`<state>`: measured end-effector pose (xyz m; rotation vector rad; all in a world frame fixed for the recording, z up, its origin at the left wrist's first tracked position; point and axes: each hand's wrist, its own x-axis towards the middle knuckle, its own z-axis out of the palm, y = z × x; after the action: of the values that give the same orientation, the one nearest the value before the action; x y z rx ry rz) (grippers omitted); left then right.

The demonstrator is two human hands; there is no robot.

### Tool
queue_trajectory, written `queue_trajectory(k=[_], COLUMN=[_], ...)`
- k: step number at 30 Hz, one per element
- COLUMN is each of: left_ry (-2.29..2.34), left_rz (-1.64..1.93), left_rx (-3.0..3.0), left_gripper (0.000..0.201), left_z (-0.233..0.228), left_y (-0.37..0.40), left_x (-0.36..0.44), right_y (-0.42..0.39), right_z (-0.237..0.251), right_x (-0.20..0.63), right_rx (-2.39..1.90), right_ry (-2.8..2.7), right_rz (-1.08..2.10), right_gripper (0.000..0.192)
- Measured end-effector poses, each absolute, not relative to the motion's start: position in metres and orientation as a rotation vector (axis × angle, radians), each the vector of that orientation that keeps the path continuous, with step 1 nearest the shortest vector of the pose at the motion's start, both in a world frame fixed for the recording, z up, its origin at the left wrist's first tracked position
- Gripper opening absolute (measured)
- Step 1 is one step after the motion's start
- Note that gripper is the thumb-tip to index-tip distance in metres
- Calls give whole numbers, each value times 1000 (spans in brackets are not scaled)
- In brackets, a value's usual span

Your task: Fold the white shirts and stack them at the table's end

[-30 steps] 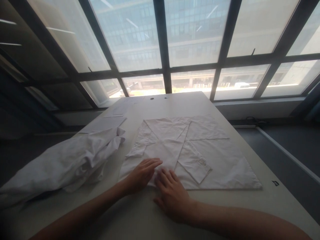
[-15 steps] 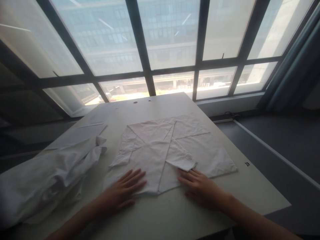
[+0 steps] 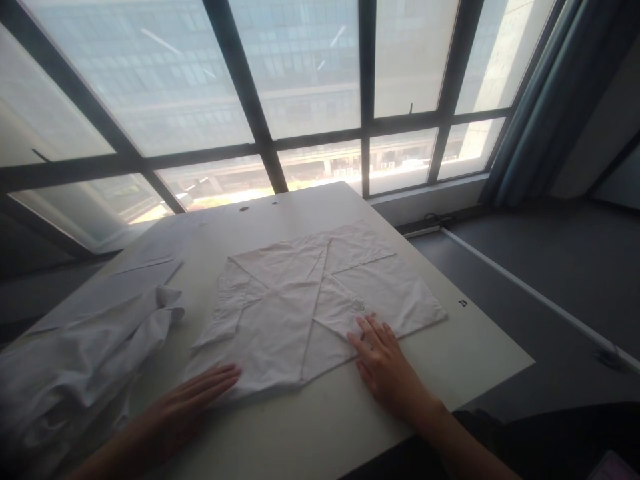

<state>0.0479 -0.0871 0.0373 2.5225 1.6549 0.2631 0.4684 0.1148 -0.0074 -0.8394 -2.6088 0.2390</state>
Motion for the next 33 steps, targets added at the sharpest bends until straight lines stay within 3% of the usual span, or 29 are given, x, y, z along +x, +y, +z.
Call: queue_trajectory(k=[5, 13, 16, 19, 24, 29, 33], left_ry=[1769, 1930, 1991, 2062, 2154, 2145, 2185], left_rz=[249, 644, 748, 830, 887, 840, 875], left_rx=[2400, 2249, 2121, 1953, 1590, 1353, 1358], left_gripper=[83, 47, 46, 50, 63, 62, 61], left_z=[37, 13, 11, 16, 30, 42, 48], left_y=[-97, -111, -111, -107, -102, -93, -86], left_x=[40, 39, 41, 43, 48, 42, 32], right_y=[118, 196, 218, 243, 283, 302, 310], right_z=[-6, -8, -4, -4, -12, -8, 9], right_x=[467, 559, 588, 601, 606, 604, 598], right_rx=[-830, -801, -777, -785, -703, -732, -805], right_ry=[-2660, -2719, -2754, -2707, -2586, -2422, -2239], right_rz=[219, 97, 70, 90, 234, 487, 816], right_gripper=[69, 52, 60, 56, 41, 29, 44])
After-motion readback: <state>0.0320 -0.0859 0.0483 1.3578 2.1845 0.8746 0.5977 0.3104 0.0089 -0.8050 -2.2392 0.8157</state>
